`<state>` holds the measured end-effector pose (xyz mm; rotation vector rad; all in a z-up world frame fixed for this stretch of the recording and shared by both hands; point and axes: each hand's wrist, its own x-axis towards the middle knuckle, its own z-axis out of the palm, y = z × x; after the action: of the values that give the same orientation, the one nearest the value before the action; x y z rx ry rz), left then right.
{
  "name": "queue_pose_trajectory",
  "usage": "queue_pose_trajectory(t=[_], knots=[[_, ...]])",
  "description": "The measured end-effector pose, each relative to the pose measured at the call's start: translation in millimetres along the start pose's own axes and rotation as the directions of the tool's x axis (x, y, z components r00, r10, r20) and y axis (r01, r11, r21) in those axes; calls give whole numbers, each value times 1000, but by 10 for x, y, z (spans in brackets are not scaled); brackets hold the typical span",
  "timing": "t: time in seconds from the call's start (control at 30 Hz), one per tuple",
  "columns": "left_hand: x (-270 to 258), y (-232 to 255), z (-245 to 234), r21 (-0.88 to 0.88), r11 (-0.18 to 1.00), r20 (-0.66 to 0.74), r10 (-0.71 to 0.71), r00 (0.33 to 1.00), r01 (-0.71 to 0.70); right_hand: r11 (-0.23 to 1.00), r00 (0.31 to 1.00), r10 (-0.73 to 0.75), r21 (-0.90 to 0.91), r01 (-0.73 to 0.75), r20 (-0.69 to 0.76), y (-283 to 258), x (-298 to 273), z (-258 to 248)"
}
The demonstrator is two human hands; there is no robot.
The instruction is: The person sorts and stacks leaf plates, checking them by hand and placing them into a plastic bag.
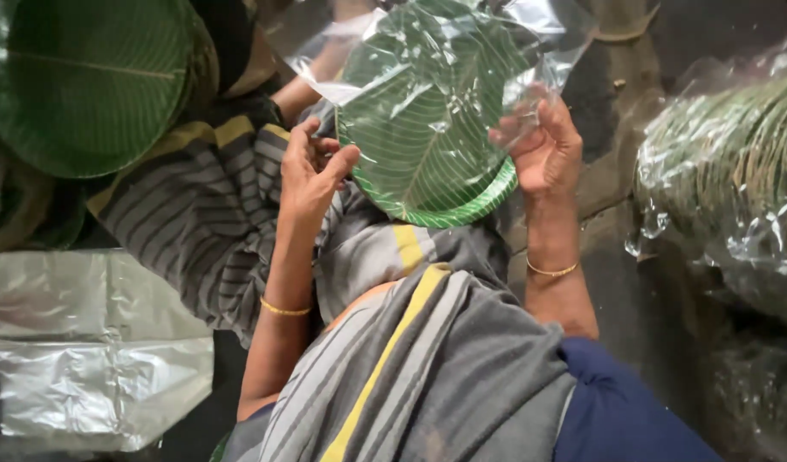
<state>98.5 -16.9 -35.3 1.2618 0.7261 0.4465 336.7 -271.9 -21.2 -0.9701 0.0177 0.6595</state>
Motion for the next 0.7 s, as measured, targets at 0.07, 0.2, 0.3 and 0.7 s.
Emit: queue_pose_trajectory(t=[0.07, 0.2, 0.3, 0.7], knots=[[45, 145, 57, 25, 998, 40, -67, 997, 66, 998, 998, -25, 51, 22, 52, -84, -33, 160], [332, -319, -82, 60, 996, 36, 57, 998, -59, 995, 988, 37, -97, -22, 151, -186, -131, 462], [627, -342, -376, 187, 970, -43, 167, 985, -156, 953, 953, 133, -298, -48, 273, -247, -183, 443], [1645, 227, 10, 650, 645, 248, 321, 914, -403, 659, 728, 429, -736, 152, 534, -697, 288, 287]])
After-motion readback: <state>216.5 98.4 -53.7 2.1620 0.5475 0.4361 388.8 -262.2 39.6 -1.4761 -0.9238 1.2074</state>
